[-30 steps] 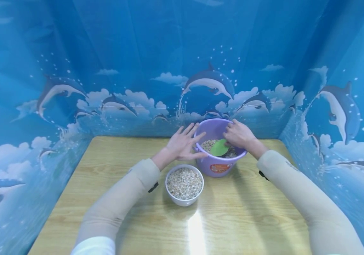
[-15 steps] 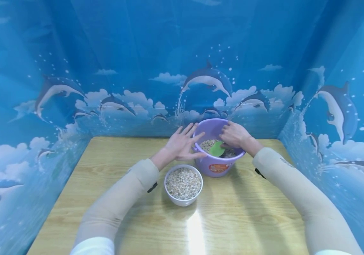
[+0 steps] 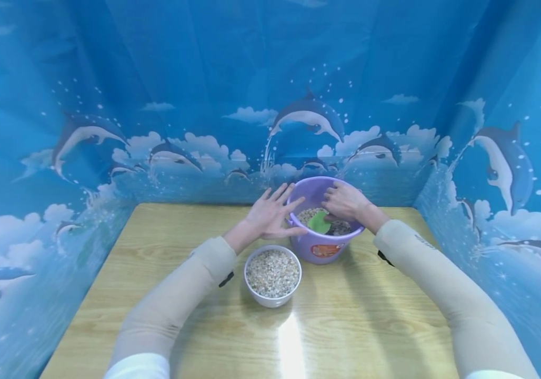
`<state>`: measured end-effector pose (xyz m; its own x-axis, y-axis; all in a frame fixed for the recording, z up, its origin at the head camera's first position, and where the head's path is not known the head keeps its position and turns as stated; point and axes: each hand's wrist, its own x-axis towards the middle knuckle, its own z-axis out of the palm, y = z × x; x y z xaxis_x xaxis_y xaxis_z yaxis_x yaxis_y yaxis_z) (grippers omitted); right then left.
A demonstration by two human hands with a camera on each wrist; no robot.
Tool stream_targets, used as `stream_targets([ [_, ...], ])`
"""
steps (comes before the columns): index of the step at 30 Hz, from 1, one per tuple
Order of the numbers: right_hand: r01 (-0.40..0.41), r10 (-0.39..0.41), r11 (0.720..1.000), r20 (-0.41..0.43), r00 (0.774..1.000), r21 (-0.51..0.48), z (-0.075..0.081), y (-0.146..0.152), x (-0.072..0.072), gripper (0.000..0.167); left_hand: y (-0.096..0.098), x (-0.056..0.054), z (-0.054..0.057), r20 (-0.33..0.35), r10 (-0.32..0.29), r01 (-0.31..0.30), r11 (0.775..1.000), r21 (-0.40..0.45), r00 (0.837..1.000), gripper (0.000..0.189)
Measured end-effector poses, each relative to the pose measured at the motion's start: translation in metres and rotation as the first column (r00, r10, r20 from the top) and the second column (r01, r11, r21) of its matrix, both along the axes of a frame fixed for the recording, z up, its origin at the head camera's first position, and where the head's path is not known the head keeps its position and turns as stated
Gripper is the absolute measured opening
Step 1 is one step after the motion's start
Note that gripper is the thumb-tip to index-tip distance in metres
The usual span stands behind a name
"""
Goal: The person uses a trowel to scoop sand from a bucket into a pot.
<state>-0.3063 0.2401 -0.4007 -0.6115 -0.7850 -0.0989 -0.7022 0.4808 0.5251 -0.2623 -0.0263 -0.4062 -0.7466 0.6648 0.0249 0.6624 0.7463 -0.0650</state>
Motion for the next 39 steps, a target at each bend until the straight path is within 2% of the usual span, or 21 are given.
stream_targets([
  [10,0.044,-0.043,0.999,0.046,0.998,-0.026,0.003,0.001,0.006,0.051,0.001,0.0,-0.001,-0.014,0.002,-0.002,1.0,0.0,1.0,0.096],
  [17,0.075,-0.059,0.987,0.114,0.992,-0.14,0.003,-0.001,0.011,0.049,0.0,0.0,-0.001,-0.025,0.006,-0.006,1.0,-0.009,1.0,0.097],
  [26,0.133,-0.084,0.963,0.209,0.974,-0.234,0.006,0.005,0.014,0.049,-0.001,0.0,0.0,-0.008,0.001,-0.001,1.0,-0.002,1.0,0.098],
  [33,0.177,-0.123,0.94,0.196,0.973,-0.292,0.013,0.016,0.018,0.041,0.0,-0.001,-0.001,-0.024,-0.003,0.003,1.0,0.002,1.0,0.098],
  [39,0.164,-0.111,0.924,0.168,0.98,-0.345,0.014,0.024,0.018,0.04,0.001,0.0,-0.001,-0.025,-0.002,0.002,1.0,-0.007,1.0,0.098],
])
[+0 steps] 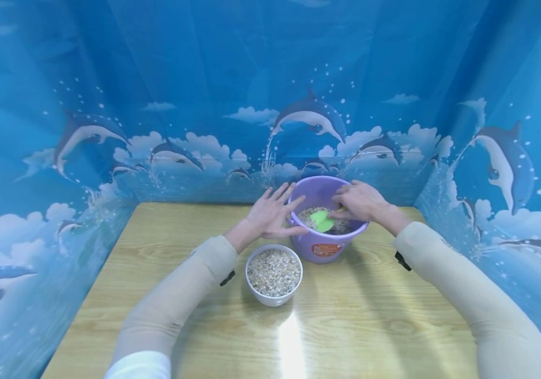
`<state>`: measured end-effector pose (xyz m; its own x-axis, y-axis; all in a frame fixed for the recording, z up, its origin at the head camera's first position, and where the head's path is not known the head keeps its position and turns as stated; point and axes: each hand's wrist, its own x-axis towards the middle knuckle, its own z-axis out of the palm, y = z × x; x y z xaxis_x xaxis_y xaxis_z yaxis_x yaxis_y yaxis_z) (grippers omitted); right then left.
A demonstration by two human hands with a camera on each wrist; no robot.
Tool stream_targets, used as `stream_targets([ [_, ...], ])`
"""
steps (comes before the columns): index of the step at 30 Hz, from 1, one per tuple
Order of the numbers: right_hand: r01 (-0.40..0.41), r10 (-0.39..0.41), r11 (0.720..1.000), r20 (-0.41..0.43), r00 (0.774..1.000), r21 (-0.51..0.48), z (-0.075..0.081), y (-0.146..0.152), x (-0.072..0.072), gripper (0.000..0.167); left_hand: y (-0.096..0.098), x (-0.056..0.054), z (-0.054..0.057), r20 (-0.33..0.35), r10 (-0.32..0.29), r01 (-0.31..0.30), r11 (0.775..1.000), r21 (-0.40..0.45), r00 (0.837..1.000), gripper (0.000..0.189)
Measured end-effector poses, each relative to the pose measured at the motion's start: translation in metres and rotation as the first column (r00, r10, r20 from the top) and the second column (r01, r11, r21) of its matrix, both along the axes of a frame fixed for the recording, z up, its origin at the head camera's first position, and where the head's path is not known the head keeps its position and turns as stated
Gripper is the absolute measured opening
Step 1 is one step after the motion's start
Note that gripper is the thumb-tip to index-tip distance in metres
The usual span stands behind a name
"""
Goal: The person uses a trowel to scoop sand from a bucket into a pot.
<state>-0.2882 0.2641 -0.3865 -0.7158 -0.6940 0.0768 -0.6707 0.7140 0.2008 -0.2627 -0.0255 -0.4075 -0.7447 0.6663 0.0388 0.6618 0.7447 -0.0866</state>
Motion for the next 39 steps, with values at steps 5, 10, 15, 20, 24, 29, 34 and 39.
stream_targets([
  [5,0.003,-0.004,1.0,-0.012,1.0,-0.029,0.003,0.004,0.002,0.04,0.0,0.0,0.0,0.007,0.006,-0.006,1.0,-0.001,1.0,0.098],
  [10,0.026,-0.027,0.998,-0.016,0.999,-0.058,0.005,0.008,0.005,0.043,0.0,0.001,0.001,0.005,0.011,-0.011,1.0,-0.005,1.0,0.099],
  [15,0.054,-0.054,0.995,-0.006,0.999,-0.085,0.007,0.014,0.008,0.045,-0.001,0.001,0.001,0.003,0.012,-0.012,1.0,-0.005,1.0,0.1],
  [20,0.086,-0.085,0.99,0.013,0.996,-0.111,0.009,0.019,0.01,0.041,-0.001,0.0,0.002,-0.007,0.01,-0.01,1.0,-0.019,1.0,0.1],
  [24,0.108,-0.106,0.986,0.018,0.994,-0.128,0.01,0.022,0.012,0.041,-0.002,0.0,0.004,-0.019,0.01,-0.011,0.999,-0.04,1.0,0.101],
  [29,0.117,-0.115,0.983,0.017,0.993,-0.142,0.013,0.024,0.014,0.041,-0.005,0.002,0.005,-0.013,0.012,-0.013,0.999,-0.033,1.0,0.101],
  [34,0.135,-0.134,0.978,0.02,0.991,-0.159,0.015,0.024,0.016,0.038,-0.012,0.006,0.007,-0.013,0.009,-0.01,1.0,-0.024,1.0,0.102],
  [39,0.133,-0.134,0.975,0.009,0.991,-0.176,0.019,0.023,0.02,0.039,-0.02,0.011,0.009,-0.014,0.009,-0.009,1.0,-0.014,1.0,0.104],
])
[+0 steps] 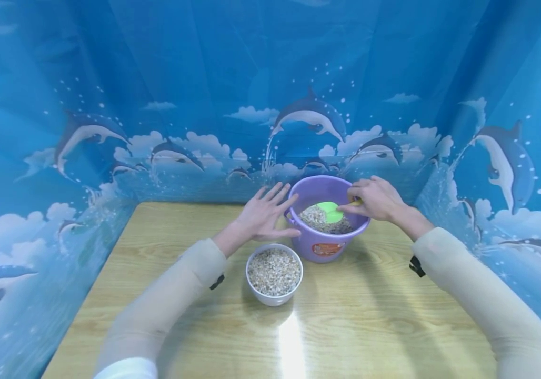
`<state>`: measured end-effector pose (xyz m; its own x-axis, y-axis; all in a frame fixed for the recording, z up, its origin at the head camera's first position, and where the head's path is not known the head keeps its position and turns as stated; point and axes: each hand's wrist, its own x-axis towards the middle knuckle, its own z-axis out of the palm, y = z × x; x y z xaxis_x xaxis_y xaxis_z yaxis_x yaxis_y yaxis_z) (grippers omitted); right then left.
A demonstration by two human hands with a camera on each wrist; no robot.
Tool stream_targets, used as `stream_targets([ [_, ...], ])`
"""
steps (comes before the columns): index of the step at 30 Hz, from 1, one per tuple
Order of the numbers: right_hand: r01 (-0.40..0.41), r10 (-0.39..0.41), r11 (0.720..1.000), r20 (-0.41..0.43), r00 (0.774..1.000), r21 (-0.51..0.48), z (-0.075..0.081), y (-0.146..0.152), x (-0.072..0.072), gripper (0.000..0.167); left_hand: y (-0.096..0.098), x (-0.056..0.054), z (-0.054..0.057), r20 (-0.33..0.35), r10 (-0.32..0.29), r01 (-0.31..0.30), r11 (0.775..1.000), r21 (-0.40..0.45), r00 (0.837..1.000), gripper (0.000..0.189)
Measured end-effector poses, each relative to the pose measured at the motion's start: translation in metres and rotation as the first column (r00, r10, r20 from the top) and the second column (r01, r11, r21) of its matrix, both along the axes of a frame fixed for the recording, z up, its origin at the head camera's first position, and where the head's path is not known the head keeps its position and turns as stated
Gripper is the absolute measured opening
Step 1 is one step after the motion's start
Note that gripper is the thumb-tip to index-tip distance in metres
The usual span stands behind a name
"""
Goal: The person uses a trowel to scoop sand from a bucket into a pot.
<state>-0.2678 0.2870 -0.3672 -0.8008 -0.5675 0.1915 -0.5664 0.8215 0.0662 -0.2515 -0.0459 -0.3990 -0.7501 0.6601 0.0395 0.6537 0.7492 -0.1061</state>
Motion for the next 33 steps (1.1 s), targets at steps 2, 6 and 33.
stream_targets([
  [2,-0.001,0.001,1.0,-0.006,1.0,-0.002,0.003,0.0,0.002,0.04,-0.004,0.003,0.001,0.008,-0.003,0.003,1.0,0.014,1.0,0.104],
  [6,-0.001,0.001,1.0,-0.015,1.0,-0.006,0.007,-0.001,0.005,0.039,-0.012,0.01,0.002,0.026,-0.009,0.008,0.999,0.033,1.0,0.104],
  [33,-0.143,0.136,0.989,-0.142,0.98,-0.034,0.02,-0.022,0.033,0.037,-0.077,0.063,-0.023,0.002,-0.118,0.117,0.991,0.068,0.993,0.116],
])
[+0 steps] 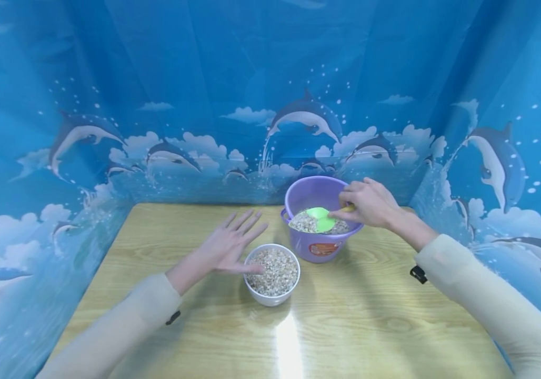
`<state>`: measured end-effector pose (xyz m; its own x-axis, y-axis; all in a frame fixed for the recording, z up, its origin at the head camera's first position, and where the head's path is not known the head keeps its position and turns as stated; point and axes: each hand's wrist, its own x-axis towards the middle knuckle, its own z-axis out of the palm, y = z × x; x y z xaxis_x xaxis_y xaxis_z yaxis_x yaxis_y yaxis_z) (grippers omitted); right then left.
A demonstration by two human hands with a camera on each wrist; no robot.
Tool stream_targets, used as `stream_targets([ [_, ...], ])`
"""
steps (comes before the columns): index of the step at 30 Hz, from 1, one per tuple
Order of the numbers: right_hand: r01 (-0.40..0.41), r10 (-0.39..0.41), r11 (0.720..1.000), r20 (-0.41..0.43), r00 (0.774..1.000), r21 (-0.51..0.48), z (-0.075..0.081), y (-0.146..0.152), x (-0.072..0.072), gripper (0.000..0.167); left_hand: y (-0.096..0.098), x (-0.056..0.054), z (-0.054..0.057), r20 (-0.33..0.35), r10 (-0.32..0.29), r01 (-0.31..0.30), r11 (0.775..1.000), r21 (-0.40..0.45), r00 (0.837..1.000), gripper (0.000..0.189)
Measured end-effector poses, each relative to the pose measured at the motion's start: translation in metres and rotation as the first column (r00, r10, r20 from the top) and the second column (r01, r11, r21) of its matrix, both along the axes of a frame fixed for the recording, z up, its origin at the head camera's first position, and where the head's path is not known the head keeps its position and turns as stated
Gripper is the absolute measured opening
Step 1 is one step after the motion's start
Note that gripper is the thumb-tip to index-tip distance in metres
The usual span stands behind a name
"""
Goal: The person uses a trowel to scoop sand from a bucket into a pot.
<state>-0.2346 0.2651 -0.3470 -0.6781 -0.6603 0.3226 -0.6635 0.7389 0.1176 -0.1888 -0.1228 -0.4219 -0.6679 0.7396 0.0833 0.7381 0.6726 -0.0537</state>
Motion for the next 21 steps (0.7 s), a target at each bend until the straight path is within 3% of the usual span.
stream_targets([
  [10,-0.131,0.131,0.991,-0.106,0.986,0.0,-0.003,-0.012,0.01,0.038,-0.009,0.018,-0.012,-0.009,-0.017,0.017,1.0,0.019,1.0,0.114],
  [21,-0.219,0.218,0.976,-0.155,0.964,0.011,-0.01,-0.03,0.02,0.038,-0.016,0.024,-0.028,0.019,-0.003,0.003,1.0,0.011,1.0,0.117],
])
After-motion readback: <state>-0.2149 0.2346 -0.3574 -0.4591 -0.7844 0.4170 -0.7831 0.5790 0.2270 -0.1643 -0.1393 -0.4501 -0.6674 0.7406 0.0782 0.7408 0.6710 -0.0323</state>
